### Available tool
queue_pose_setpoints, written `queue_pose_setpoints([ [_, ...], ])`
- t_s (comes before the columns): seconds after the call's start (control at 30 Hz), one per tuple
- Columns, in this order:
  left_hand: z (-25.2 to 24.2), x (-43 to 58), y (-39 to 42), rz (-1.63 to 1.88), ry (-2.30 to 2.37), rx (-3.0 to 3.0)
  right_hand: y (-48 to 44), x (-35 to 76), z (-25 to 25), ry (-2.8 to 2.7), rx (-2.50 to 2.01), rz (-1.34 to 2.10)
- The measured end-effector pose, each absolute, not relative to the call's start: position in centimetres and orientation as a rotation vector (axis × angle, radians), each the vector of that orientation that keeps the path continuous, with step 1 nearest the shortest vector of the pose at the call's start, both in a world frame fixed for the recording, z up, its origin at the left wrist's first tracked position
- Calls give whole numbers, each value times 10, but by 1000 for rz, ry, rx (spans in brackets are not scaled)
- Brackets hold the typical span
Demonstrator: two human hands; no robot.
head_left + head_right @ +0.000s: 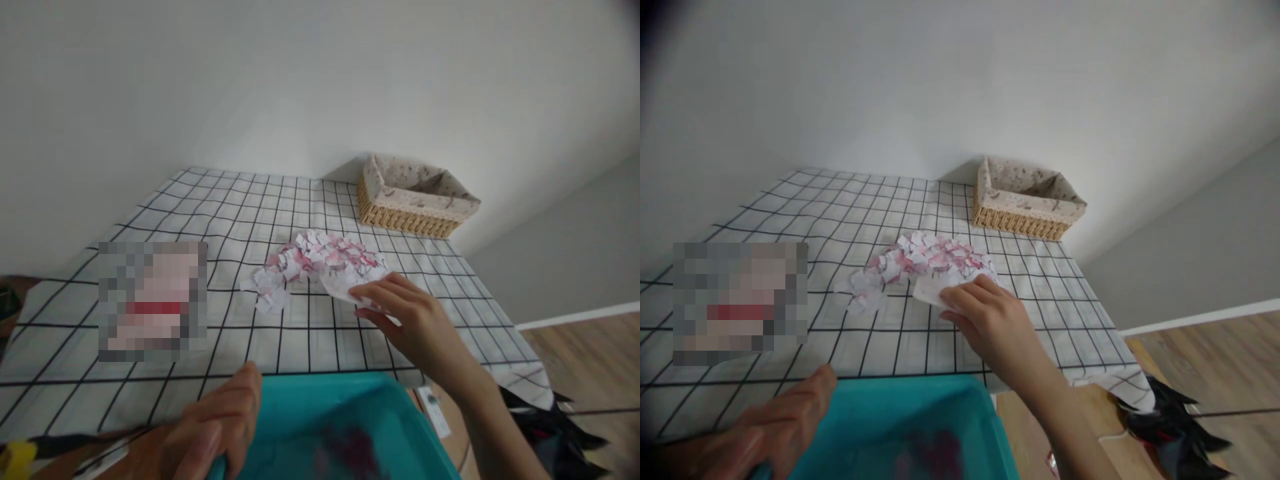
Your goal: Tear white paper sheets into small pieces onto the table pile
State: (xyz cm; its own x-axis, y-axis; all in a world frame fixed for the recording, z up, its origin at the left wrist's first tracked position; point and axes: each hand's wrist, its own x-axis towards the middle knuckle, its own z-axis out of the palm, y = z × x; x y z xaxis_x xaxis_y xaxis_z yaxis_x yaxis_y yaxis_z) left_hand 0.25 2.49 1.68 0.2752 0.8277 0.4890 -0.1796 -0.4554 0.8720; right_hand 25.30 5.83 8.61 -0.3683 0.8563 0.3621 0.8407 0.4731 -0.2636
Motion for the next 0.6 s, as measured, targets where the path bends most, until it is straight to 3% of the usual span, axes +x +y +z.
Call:
queue_pose_setpoints([
  [0.3, 25, 2, 20, 1317, 705, 1457, 44, 274, 70, -2221, -1407, 304],
  [0.6, 32, -1, 22, 1271, 617, 1562, 39, 280, 74, -2031, -1436, 310],
])
